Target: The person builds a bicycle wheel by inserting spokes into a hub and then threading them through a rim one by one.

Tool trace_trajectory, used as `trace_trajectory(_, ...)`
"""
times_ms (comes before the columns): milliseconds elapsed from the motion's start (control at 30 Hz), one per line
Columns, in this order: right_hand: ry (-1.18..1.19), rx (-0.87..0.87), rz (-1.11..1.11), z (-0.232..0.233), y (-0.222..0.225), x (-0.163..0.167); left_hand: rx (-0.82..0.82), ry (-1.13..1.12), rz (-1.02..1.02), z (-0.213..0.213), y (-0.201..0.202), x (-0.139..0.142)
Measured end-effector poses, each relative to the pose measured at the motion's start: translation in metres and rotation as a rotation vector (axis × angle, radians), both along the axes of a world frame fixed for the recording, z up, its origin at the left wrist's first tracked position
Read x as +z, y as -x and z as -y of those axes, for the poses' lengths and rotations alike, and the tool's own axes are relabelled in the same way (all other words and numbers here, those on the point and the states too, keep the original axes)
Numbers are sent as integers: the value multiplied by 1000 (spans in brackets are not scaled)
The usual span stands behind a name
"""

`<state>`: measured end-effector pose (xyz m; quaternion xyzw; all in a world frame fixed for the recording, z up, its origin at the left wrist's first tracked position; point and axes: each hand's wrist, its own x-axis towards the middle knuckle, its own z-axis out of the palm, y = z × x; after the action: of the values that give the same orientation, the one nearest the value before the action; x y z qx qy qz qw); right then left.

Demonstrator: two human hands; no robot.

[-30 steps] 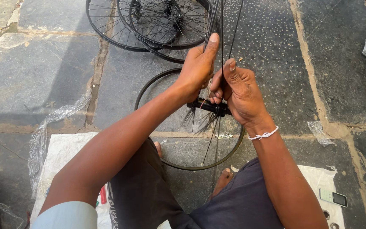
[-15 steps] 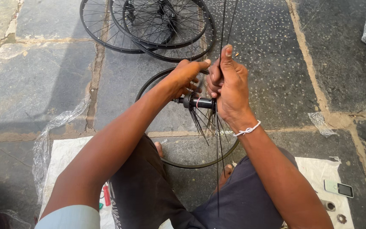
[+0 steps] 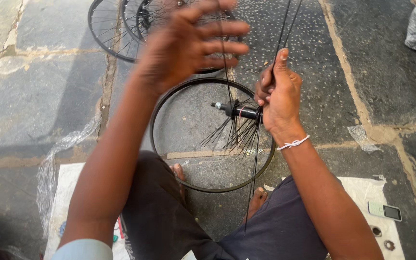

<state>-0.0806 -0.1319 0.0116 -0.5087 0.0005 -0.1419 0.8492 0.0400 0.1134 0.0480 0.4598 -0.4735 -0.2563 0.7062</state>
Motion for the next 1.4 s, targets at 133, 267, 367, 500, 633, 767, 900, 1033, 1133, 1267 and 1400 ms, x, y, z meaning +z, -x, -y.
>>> trace_trajectory(133, 89, -198, 15, 41, 10, 6, 370, 197, -207, -104, -37, -23)
trace_trajectory(267, 142, -305, 75, 80, 35, 11, 1141, -606, -389, -150, 8, -166)
trace_trajectory(367, 143, -374, 118, 102, 55, 10, 1165, -705, -879, -153, 72, -273)
trace_trajectory(500, 127, -466, 99, 125, 73, 7, 1092, -382, -1146, -123, 93, -329)
trace_trajectory(633, 178, -601, 49, 140, 81, 0, 1042, -205, -1120, -93, 83, -304)
trace_trajectory(767, 318, -648, 115, 146, 84, -7, 981, -322, -895, -82, 53, -186)
trace_trajectory(900, 319, -613, 129, 147, 82, -10, 979, -416, -676, -52, 50, -47)
trace_trajectory(1033, 283, -536, 106, 140, 83, -10, 906, -452, -566, -2, 79, 15)
trace_trajectory(1133, 299, -506, 109, 134, 86, -12, 857, -469, -571, 23, 84, 22)
trace_trajectory(1267, 315, -468, 125, 136, 90, -19, 768, -417, -577, 16, 77, 33)
trace_trajectory(1400, 207, -426, 104, 148, 91, -29, 829, -357, -420, -22, 170, -16)
